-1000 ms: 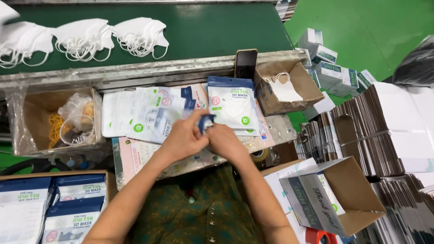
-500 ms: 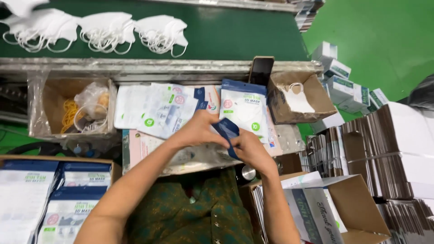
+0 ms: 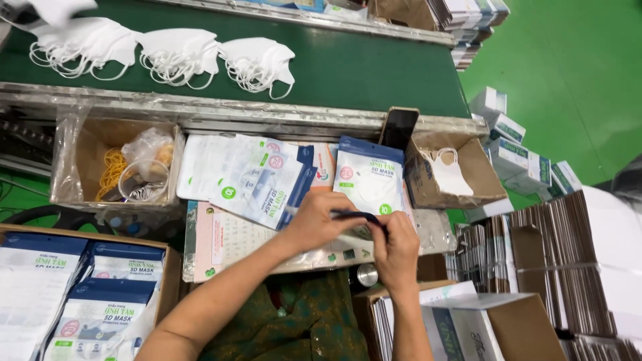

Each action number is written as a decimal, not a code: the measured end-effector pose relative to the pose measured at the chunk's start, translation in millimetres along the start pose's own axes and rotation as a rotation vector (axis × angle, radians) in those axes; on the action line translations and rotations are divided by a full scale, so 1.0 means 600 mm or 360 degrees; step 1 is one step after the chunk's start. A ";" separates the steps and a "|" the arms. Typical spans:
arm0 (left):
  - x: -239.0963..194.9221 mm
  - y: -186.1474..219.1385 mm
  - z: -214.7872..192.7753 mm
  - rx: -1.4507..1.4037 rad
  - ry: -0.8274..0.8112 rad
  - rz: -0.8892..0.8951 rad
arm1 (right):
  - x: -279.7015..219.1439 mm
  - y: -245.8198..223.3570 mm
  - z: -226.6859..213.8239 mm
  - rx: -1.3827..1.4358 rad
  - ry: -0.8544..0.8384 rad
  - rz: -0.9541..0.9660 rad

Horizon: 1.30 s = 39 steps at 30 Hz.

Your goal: The recorder is packaging face masks into plastic sleeves and then into cardboard boxes at an assembly line.

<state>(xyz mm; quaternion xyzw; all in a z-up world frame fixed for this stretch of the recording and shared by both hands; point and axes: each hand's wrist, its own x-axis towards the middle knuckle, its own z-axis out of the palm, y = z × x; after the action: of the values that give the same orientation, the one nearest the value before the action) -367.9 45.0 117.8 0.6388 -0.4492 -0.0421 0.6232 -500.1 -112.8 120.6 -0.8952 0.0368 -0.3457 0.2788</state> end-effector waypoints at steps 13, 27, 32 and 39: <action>0.276 -0.212 -0.152 0.1570 0.0680 -0.0335 | 0.089 0.191 0.159 -0.0263 0.0193 0.0540; 0.344 -0.382 -0.219 0.1737 0.0199 -0.0546 | 0.079 0.155 0.063 0.0143 0.0362 0.0422; 0.192 -0.364 -0.099 0.1288 -0.0218 0.0606 | 0.113 0.148 0.037 0.0872 0.0310 0.0211; -0.008 -0.118 -0.032 -0.0354 -0.0087 -0.0306 | 0.032 0.188 0.029 0.1548 -0.0293 0.0991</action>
<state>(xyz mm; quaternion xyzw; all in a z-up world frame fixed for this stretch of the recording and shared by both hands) -322.3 49.9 60.7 0.6044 -0.3953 -0.1684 0.6709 -460.2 -204.2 62.3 -0.6377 0.1110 -0.1454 0.7482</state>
